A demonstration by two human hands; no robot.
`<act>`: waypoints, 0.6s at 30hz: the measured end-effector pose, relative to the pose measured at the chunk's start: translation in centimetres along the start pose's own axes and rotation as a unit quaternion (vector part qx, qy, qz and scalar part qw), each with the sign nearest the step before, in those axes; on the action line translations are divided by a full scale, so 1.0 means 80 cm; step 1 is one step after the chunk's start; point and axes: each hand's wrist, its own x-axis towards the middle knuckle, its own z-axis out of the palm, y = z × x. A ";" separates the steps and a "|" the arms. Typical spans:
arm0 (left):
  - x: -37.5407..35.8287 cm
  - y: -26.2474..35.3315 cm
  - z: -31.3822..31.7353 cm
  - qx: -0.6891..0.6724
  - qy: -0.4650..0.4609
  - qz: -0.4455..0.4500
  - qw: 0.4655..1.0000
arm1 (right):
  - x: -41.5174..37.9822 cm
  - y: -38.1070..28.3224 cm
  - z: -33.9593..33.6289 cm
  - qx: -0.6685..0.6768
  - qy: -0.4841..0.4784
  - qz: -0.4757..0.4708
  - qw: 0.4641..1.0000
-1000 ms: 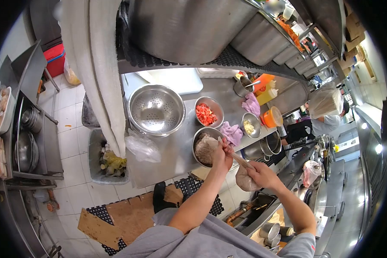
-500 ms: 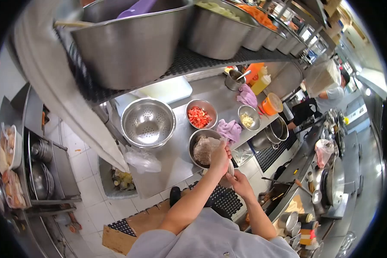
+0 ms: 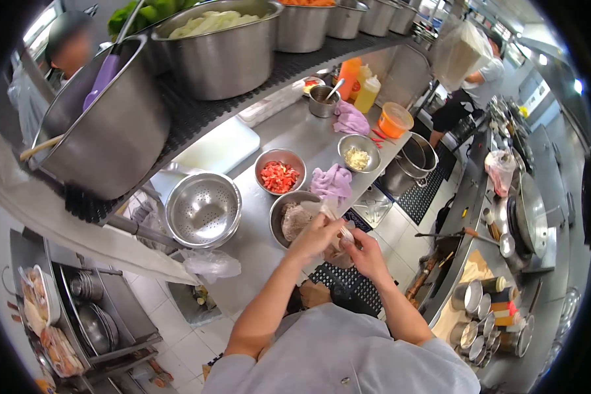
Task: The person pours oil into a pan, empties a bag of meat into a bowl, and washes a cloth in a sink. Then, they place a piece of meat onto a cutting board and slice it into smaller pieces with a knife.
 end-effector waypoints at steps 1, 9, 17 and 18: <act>-0.003 0.006 -0.011 0.037 -0.039 0.018 0.998 | 0.003 -0.002 -0.005 -0.007 -0.002 -0.004 1.000; -0.093 0.041 -0.072 0.182 0.010 0.064 0.981 | 0.021 -0.057 -0.099 0.118 0.050 -0.024 0.992; -0.170 -0.048 -0.118 0.128 0.137 0.015 0.982 | 0.022 -0.060 -0.307 0.111 0.248 -0.077 0.959; -0.173 -0.049 -0.118 0.180 0.140 0.031 0.973 | 0.022 -0.056 -0.337 0.098 0.281 -0.081 0.951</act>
